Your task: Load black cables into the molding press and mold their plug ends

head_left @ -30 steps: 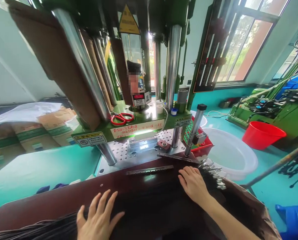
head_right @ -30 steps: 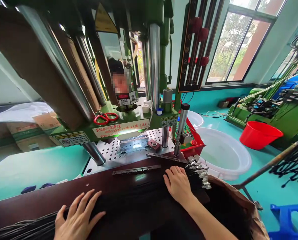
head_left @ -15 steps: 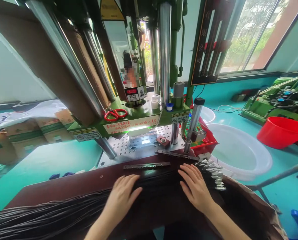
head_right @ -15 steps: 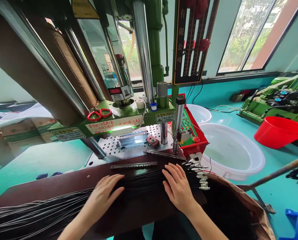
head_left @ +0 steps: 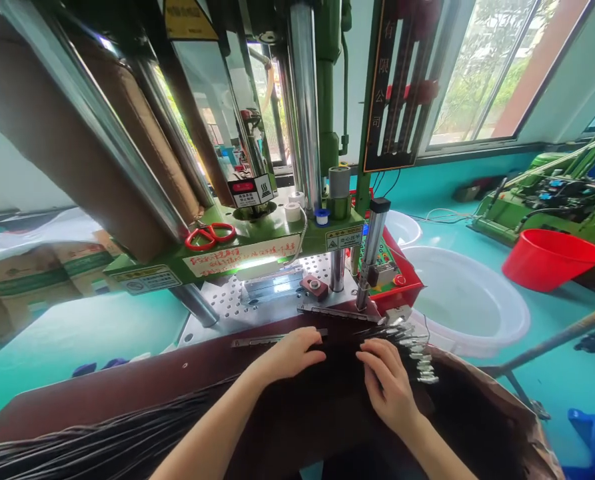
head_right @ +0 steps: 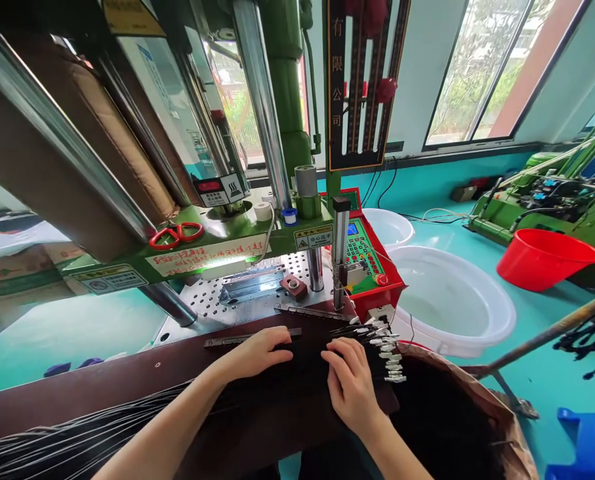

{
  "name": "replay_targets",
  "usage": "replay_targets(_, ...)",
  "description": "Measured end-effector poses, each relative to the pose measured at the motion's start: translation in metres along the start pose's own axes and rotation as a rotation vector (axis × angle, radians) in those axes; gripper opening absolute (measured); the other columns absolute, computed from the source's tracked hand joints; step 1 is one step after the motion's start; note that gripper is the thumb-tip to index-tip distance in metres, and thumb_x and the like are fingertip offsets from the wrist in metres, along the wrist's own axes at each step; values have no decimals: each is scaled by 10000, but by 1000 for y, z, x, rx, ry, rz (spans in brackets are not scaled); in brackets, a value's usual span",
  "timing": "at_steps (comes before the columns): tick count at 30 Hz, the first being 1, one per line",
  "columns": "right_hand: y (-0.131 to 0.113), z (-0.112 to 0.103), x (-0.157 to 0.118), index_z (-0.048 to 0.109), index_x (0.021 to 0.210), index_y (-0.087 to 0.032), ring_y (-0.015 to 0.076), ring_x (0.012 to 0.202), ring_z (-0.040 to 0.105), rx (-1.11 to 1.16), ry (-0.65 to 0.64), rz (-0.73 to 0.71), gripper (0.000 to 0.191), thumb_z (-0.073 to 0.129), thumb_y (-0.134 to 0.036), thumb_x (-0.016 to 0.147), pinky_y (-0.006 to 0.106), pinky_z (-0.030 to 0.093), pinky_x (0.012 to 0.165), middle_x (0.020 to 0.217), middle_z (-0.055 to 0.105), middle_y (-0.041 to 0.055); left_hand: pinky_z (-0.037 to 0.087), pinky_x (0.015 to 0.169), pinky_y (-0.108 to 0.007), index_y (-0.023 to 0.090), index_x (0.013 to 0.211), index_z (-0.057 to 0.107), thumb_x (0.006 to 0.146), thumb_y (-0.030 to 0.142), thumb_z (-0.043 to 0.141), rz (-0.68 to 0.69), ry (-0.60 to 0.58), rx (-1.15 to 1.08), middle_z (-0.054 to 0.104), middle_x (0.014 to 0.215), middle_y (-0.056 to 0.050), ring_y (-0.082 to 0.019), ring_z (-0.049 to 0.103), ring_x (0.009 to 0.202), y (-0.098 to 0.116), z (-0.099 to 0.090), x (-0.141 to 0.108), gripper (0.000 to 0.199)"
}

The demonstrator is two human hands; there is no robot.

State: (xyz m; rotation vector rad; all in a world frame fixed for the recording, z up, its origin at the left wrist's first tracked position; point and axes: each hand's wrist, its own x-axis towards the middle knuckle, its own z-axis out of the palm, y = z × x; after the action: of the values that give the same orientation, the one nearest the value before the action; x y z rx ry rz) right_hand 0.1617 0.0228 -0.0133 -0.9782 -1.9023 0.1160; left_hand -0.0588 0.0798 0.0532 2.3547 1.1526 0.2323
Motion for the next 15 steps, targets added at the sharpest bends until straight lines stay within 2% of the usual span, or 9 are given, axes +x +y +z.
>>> replay_targets(3,-2,-3,-8,486,1150,-233,259,1013,461,44,73,-45,483,448,34,750,480,434,823,1045,484,103,405,699,-238,172,786,553,866,301,399,-10,98,43,559,829,-9,-141,534,778,7,-15,-3,216)
replay_targets(6,-2,-4,-11,470,1175,-235,247,959,474,89,75,-49,517,451,47,742,460,449,779,1013,486,105,406,696,-263,166,829,559,891,277,308,-60,221,157,575,857,-44,-156,542,770,14,-26,-12,281)
replay_targets(10,-4,-2,-6,494,1153,-244,212,859,508,167,18,-20,475,456,22,761,387,469,704,956,520,91,411,633,-243,179,889,549,884,312,317,-85,248,42,592,767,-24,-144,545,688,20,-36,-32,267)
replay_targets(11,-7,0,-4,515,1128,-256,203,834,520,210,-1,7,442,460,2,773,374,469,693,932,533,80,407,613,-233,184,881,544,880,324,329,-101,246,-11,588,734,-13,-138,539,667,22,-37,-37,257)
replay_targets(13,-16,5,2,533,1112,-283,196,826,552,403,-77,149,373,476,-72,810,373,472,718,915,571,64,395,591,-217,189,855,538,866,334,365,-119,244,-99,577,706,0,-127,522,649,28,-38,-45,226)
replay_targets(15,-29,10,12,489,1174,-310,218,909,574,792,-185,346,376,546,-215,815,403,469,786,993,602,65,377,557,-199,187,837,534,851,339,402,-139,232,-205,560,687,11,-108,500,614,35,-34,-53,202)
